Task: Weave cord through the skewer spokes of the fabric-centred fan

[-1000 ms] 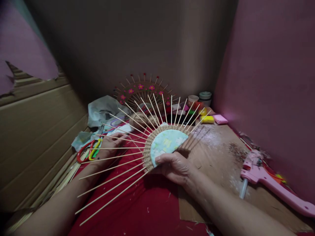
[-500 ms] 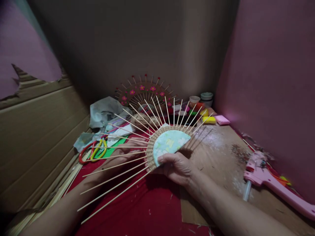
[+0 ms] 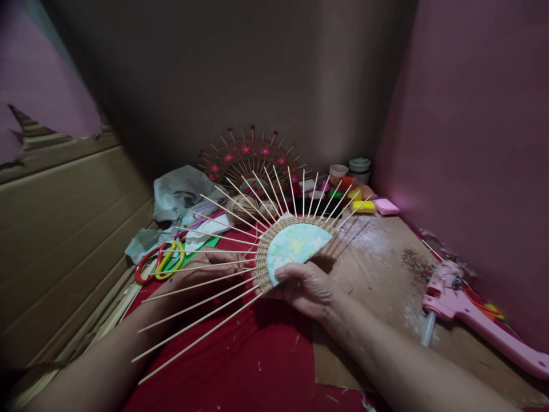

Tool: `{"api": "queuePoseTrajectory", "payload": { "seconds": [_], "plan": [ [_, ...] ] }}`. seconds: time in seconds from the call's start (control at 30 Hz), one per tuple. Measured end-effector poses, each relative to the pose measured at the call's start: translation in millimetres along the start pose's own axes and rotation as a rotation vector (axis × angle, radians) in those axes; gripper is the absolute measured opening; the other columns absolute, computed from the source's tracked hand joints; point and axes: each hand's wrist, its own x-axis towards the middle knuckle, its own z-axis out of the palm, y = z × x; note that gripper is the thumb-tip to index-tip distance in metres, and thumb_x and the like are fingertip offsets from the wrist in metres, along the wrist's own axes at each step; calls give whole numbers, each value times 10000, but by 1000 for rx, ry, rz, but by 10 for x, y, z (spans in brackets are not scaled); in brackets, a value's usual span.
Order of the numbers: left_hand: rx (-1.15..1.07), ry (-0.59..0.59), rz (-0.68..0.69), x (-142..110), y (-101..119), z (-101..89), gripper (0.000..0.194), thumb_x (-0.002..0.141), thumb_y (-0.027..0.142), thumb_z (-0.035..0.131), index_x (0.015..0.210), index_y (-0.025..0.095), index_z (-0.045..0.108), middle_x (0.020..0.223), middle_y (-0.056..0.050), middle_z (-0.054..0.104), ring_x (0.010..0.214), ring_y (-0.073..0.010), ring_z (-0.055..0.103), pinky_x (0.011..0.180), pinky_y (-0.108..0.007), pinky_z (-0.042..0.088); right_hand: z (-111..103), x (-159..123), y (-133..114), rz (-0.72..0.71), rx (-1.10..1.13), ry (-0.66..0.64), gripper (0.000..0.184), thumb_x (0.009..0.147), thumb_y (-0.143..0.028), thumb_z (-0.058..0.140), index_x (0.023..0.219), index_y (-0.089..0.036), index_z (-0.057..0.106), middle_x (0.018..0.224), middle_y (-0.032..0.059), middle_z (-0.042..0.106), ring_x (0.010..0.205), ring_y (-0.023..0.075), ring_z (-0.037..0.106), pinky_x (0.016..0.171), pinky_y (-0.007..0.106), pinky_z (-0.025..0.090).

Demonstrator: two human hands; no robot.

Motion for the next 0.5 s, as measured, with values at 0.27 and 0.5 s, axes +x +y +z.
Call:
{"api": "queuePoseTrajectory", "payload": {
  "seconds": [0.27,0.5],
  "plan": [
    [-41,17,-13,-22,22,-109,113,676,262,661,743,173,646,693,-59,594,541,-161,548,503,-298,433,28,-15,-5,11,-4,15,170,595,-67,583,747,-129,628,707,54,628,721,185,557,786,403,462],
    [69,-178,74,35,6,-254,77,569,242,678,560,173,647,587,-38,559,548,-149,515,540,-287,411,25,-9,-8,9,0,15,159,597,-71,583,741,-130,619,681,42,623,727,181,566,800,412,454]
  ]
}}
